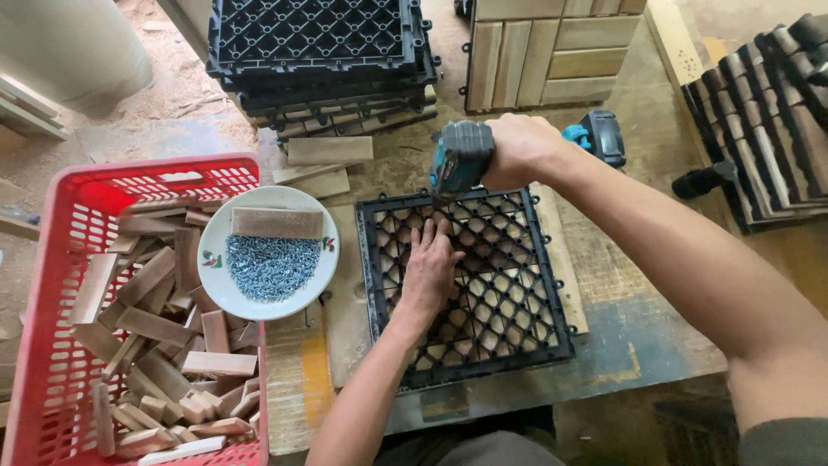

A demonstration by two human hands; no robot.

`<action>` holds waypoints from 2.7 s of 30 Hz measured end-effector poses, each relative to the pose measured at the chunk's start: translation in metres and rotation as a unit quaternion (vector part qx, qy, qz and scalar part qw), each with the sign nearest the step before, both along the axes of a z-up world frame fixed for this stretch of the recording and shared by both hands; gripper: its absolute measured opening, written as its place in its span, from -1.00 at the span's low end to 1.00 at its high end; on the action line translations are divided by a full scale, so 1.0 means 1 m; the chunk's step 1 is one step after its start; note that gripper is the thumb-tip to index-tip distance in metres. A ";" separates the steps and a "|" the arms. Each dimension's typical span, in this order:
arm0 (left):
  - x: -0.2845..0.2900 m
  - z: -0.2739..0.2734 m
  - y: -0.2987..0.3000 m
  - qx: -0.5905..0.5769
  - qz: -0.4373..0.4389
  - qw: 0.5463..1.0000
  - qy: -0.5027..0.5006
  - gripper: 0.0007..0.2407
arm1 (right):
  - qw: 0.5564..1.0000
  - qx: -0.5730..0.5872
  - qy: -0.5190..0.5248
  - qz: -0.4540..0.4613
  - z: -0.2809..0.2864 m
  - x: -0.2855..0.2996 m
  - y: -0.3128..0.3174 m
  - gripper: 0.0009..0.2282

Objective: Assembling interlocking wooden floor tiles by screwing wooden slats onto a plastic base using a power drill.

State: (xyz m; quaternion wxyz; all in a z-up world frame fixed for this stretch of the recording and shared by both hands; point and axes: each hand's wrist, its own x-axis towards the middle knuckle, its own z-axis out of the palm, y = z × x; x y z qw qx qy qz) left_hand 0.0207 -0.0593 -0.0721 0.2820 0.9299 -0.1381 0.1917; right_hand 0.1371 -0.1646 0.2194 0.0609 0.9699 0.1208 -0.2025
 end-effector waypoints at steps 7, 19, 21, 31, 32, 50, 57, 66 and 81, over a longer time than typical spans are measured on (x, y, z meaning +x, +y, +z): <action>-0.006 0.054 0.024 -0.292 0.000 0.954 0.065 -0.75 | 0.993 0.086 -0.064 -0.043 -0.042 -0.020 -0.061 -0.59; 0.007 0.044 0.055 -0.762 0.164 0.585 0.226 -0.77 | 0.795 0.563 -0.226 0.015 -0.077 -0.133 -0.109 -0.85; 0.005 0.048 0.055 -0.800 0.117 0.530 0.257 -0.72 | 0.710 0.630 -0.239 0.203 -0.083 -0.140 -0.117 -0.87; -0.010 0.062 0.053 -0.809 0.107 0.507 0.277 -0.68 | 0.748 0.597 -0.255 0.135 -0.072 -0.161 -0.089 -0.85; -0.011 0.062 0.053 -0.815 0.106 0.499 0.276 -0.68 | 0.755 0.596 -0.246 0.119 -0.072 -0.162 -0.088 -0.86; -0.011 0.077 0.051 -0.761 0.133 0.553 0.312 -0.59 | 0.836 0.521 -0.172 0.007 -0.057 -0.149 -0.078 -0.85; -0.027 0.033 0.036 -0.040 0.095 0.992 0.072 -0.44 | 0.937 0.264 -0.080 -0.215 -0.061 -0.074 -0.073 -0.57; -0.034 0.079 0.041 0.066 0.032 0.987 0.143 -0.48 | 0.955 0.227 -0.027 -0.188 -0.054 -0.021 -0.035 -0.51; -0.027 0.070 0.041 0.045 0.038 0.994 0.095 -0.41 | 0.990 0.083 0.022 -0.114 0.001 -0.003 0.023 -0.46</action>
